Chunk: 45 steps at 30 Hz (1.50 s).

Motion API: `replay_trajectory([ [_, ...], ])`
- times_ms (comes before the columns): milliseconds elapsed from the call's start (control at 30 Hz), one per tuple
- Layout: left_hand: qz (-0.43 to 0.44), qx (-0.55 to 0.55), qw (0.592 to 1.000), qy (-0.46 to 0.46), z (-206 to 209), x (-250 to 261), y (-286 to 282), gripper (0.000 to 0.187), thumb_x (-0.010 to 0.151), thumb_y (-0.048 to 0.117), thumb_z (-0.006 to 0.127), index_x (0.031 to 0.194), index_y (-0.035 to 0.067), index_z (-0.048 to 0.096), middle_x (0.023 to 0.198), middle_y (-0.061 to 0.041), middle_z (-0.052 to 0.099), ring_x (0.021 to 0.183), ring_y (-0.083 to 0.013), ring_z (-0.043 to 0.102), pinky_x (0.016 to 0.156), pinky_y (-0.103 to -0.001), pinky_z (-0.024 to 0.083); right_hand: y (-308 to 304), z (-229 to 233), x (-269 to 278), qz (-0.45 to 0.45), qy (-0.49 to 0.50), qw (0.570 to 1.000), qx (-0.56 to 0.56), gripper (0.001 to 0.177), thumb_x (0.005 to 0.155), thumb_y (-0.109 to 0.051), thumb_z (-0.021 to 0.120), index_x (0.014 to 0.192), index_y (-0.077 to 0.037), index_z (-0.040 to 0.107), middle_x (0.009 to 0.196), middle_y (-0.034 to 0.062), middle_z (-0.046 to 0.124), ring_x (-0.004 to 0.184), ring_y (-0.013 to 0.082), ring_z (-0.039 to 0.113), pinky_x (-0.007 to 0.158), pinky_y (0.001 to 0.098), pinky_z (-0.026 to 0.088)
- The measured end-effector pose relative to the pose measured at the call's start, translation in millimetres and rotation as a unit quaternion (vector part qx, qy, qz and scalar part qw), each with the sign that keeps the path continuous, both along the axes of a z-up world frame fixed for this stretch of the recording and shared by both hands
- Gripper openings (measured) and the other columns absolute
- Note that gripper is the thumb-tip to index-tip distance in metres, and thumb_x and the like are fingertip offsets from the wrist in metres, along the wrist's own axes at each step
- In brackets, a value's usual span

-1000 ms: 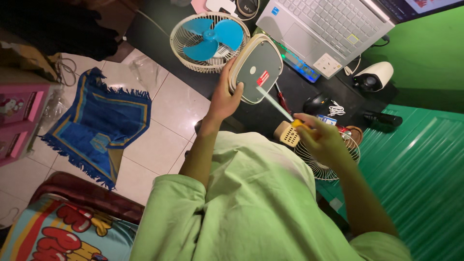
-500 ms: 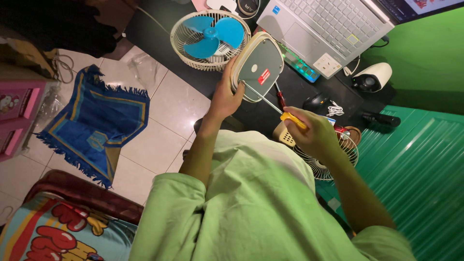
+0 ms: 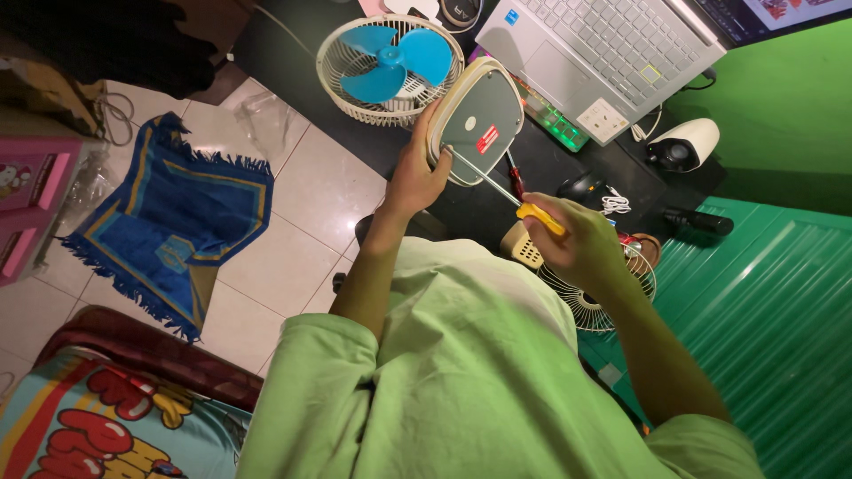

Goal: The person uses a screwdriver to loosen and remove screws from the back cover of a small electric fan. They repeatedly reposition the fan and switch between two screwdrivers while working on the same fasteners.

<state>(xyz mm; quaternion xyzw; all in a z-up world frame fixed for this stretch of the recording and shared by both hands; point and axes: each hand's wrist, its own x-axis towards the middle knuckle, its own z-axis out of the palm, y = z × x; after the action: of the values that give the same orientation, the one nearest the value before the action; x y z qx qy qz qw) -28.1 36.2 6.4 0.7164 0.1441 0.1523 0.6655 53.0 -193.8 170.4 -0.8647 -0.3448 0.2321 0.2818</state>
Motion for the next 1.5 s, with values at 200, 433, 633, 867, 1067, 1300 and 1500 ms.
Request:
replay_trajectory([
  [200,0.003,0.001,1.000,-0.002,0,1,0,0.072,0.097,-0.003,0.057,0.161,0.006,0.027,0.154,-0.029,0.051,0.148,-0.0396,0.050,0.119,-0.042,0.041,8,8,-5,-0.013,-0.020,0.999,-0.048,0.033,0.093,-0.022,0.071,0.124,-0.012,0.072,0.090,0.0093,0.072,0.069,0.0275,0.070,0.064,0.0380,0.054],
  [433,0.009,0.029,1.000,-0.006,-3,6,-5,0.071,0.098,-0.004,0.058,0.161,0.007,0.026,0.150,-0.031,0.053,0.143,-0.0448,0.052,0.116,-0.044,0.045,12,23,-17,0.047,-0.175,0.982,-0.046,0.029,0.094,-0.020,0.073,0.122,-0.013,0.072,0.087,0.0079,0.066,0.066,0.0297,0.066,0.056,0.0420,0.049],
  [633,0.012,0.028,1.000,-0.006,-6,12,-2,0.070,0.100,-0.004,0.056,0.161,0.007,0.024,0.151,-0.032,0.052,0.145,-0.0472,0.049,0.117,-0.045,0.045,8,9,-17,0.044,-0.095,0.994,-0.024,0.032,0.096,-0.015,0.068,0.127,-0.007,0.069,0.083,0.0109,0.065,0.064,0.0276,0.065,0.057,0.0380,0.048],
  [867,0.010,0.068,0.997,-0.030,-9,15,-2,0.071,0.098,-0.006,0.059,0.160,0.003,0.024,0.156,-0.032,0.046,0.150,-0.0465,0.043,0.122,-0.045,0.038,0,-24,10,-0.104,0.280,0.952,-0.061,0.033,0.105,-0.021,0.065,0.134,-0.008,0.070,0.078,0.0129,0.060,0.063,0.0117,0.051,0.058,0.0343,0.043],
  [1067,0.003,0.003,0.999,-0.033,-8,22,-13,0.072,0.097,-0.007,0.056,0.160,0.002,0.024,0.155,-0.030,0.048,0.150,-0.0450,0.045,0.121,-0.045,0.040,-7,-6,4,-0.012,0.003,1.000,0.025,0.040,0.088,-0.019,0.075,0.123,-0.004,0.062,0.104,0.0107,0.068,0.085,0.0226,0.069,0.070,0.0344,0.055],
  [1300,0.006,0.042,0.999,-0.008,-5,25,-16,0.070,0.098,-0.005,0.056,0.160,0.002,0.025,0.153,-0.032,0.048,0.147,-0.0474,0.047,0.118,-0.045,0.043,0,11,-17,0.027,-0.231,0.971,-0.061,0.035,0.096,-0.021,0.072,0.127,-0.006,0.068,0.101,0.0107,0.069,0.079,0.0305,0.069,0.060,0.0410,0.053],
  [1500,0.015,0.067,0.997,-0.032,-6,29,-13,0.067,0.101,-0.002,0.055,0.160,0.004,0.025,0.150,-0.032,0.052,0.143,-0.0456,0.053,0.116,-0.043,0.048,-3,-5,-12,-0.006,-0.113,0.994,-0.005,0.033,0.099,-0.022,0.071,0.127,-0.003,0.068,0.095,0.0094,0.069,0.075,0.0264,0.067,0.063,0.0356,0.052],
])
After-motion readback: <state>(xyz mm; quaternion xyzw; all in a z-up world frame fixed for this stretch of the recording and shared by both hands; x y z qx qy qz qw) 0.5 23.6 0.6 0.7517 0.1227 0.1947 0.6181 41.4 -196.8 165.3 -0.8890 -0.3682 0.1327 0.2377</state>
